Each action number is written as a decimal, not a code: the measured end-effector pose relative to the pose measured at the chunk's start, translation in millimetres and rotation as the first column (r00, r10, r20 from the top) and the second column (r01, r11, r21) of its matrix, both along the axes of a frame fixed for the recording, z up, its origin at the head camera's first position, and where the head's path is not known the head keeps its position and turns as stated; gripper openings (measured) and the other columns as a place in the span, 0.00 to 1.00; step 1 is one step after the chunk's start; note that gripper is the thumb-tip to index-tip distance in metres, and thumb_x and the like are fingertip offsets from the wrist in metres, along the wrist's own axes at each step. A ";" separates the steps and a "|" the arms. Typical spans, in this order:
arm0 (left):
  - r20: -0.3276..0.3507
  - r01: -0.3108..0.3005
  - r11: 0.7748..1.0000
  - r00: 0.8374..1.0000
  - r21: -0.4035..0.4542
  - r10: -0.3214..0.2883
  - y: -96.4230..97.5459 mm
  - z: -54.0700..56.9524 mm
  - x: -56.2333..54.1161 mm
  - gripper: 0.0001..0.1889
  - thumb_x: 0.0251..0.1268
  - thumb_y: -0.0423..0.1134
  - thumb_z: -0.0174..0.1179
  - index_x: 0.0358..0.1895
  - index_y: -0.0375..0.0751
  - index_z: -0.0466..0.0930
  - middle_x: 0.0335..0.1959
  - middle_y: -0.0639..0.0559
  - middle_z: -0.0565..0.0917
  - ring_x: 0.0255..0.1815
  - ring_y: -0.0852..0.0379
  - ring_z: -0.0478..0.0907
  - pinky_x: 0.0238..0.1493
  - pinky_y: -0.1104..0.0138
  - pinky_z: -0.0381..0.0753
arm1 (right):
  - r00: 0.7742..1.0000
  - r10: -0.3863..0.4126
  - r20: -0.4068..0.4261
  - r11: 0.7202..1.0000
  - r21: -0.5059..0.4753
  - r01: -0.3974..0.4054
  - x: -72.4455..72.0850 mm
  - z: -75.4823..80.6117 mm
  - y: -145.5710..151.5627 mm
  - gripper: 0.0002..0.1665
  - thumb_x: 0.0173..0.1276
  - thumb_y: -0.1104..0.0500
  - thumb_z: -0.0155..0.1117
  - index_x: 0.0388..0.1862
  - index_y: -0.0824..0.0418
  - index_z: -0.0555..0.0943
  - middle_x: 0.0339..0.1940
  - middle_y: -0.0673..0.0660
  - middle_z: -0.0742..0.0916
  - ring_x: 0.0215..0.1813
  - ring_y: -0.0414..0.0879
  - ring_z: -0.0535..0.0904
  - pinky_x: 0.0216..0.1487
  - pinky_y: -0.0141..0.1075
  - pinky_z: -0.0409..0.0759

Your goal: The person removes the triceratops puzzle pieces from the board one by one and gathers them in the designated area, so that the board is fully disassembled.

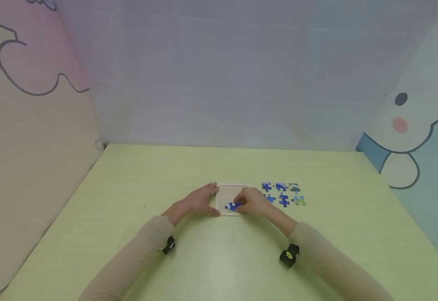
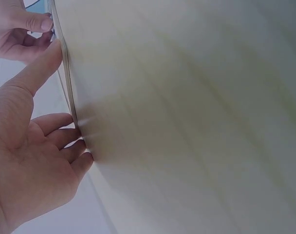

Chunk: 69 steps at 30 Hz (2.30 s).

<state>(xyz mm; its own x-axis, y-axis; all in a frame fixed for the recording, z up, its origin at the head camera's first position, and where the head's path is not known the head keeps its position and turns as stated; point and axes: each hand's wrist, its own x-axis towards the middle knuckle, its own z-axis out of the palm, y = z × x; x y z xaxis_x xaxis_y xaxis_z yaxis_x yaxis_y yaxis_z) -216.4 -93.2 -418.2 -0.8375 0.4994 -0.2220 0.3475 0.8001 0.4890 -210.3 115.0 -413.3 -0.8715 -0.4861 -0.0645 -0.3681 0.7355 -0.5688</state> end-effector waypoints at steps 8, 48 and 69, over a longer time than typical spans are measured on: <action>-0.005 0.007 1.000 1.000 0.001 -0.007 0.7 0.6 1.1 0.45 0.50 0.49 0.67 0.69 0.36 0.54 0.72 0.44 0.50 0.72 0.48 0.45 0.69 0.58 0.48 | 0.999 -0.036 0.026 0.998 0.049 0.034 0.6 0.7 -2.7 0.10 0.50 0.63 0.72 0.33 0.61 0.84 0.28 0.50 0.84 0.30 0.40 0.76 0.37 0.33 0.77; 0.007 0.002 1.000 1.000 -0.013 -0.002 0.0 1.6 0.7 0.45 0.49 0.51 0.66 0.69 0.39 0.54 0.72 0.47 0.50 0.72 0.48 0.43 0.69 0.56 0.48 | 0.986 0.024 0.162 0.967 -0.253 0.018 1.3 1.1 16.5 0.06 0.54 0.70 0.65 0.31 0.64 0.77 0.29 0.53 0.82 0.32 0.42 0.77 0.36 0.32 0.79; -0.009 0.004 1.000 1.000 -0.022 -0.004 -0.3 3.8 3.8 0.45 0.50 0.51 0.66 0.69 0.38 0.54 0.72 0.47 0.50 0.72 0.49 0.43 0.70 0.57 0.48 | 0.975 0.056 0.213 0.965 -0.261 0.002 -1.6 11.3 139.7 0.08 0.58 0.69 0.61 0.36 0.71 0.76 0.32 0.59 0.82 0.32 0.44 0.77 0.31 0.33 0.80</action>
